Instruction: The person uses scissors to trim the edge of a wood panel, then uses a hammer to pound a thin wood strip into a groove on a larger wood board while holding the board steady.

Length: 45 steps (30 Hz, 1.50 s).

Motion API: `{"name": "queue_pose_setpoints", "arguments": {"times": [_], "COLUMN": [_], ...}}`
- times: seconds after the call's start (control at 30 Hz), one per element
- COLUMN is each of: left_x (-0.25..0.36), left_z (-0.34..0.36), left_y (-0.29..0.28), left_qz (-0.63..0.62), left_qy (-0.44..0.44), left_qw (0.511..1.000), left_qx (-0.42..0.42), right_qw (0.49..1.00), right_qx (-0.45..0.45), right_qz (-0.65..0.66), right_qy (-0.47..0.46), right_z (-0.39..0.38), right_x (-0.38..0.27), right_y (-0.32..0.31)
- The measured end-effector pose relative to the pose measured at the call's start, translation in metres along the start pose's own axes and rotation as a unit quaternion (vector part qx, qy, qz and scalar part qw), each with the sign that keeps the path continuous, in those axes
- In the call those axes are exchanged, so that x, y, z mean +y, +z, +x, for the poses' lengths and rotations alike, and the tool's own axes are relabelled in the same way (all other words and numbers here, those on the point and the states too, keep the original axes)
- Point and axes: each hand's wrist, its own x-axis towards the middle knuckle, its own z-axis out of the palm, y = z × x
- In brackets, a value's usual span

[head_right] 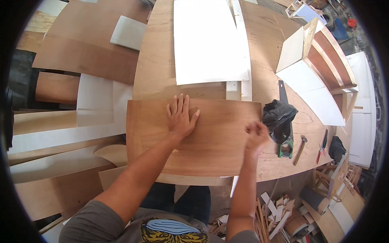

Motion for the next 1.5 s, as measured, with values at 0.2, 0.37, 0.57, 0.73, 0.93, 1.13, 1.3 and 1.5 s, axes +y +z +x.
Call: {"name": "queue_pose_setpoints", "arguments": {"times": [0.2,0.37,0.57,0.73,0.93,1.13,1.3,1.5], "left_x": [-0.006,-0.004,-0.007,-0.006,-0.005,-0.005,-0.006,-0.007], "left_z": [0.001,0.003,0.002,0.001,0.002,0.003,0.003,0.002], "left_y": [0.000,0.005,0.008,0.008,0.007,0.006,0.009,0.010], "left_qz": [0.008,0.031,0.015,0.003,-0.001,0.010,0.030,0.036], "left_qy": [0.018,0.021,0.016,0.019,0.019,0.014,0.013,0.018], "left_qw": [1.000,0.999,1.000,1.000,1.000,1.000,0.999,0.999], "left_qx": [-0.002,0.015,0.007,0.012,0.009,-0.004,-0.008,0.012], "right_qw": [0.951,0.887,0.845,0.821,0.806,0.799,0.780,0.775], "right_qx": [-0.168,-0.170,-0.162,-0.168,-0.182,-0.183,-0.193,-0.161], "right_qz": [-0.210,-0.282,-0.323,-0.360,-0.381,-0.391,-0.412,-0.390], "right_qy": [-0.152,-0.325,-0.395,-0.410,-0.416,-0.418,-0.430,-0.471], "right_z": [-0.033,-0.020,-0.023,-0.019,-0.019,-0.019,-0.021,-0.021], "right_x": [0.011,0.021,0.026,0.032,0.027,0.030,0.026,0.026], "right_y": [0.121,0.164,0.169,0.163,0.165,0.167,0.168,0.173]}}
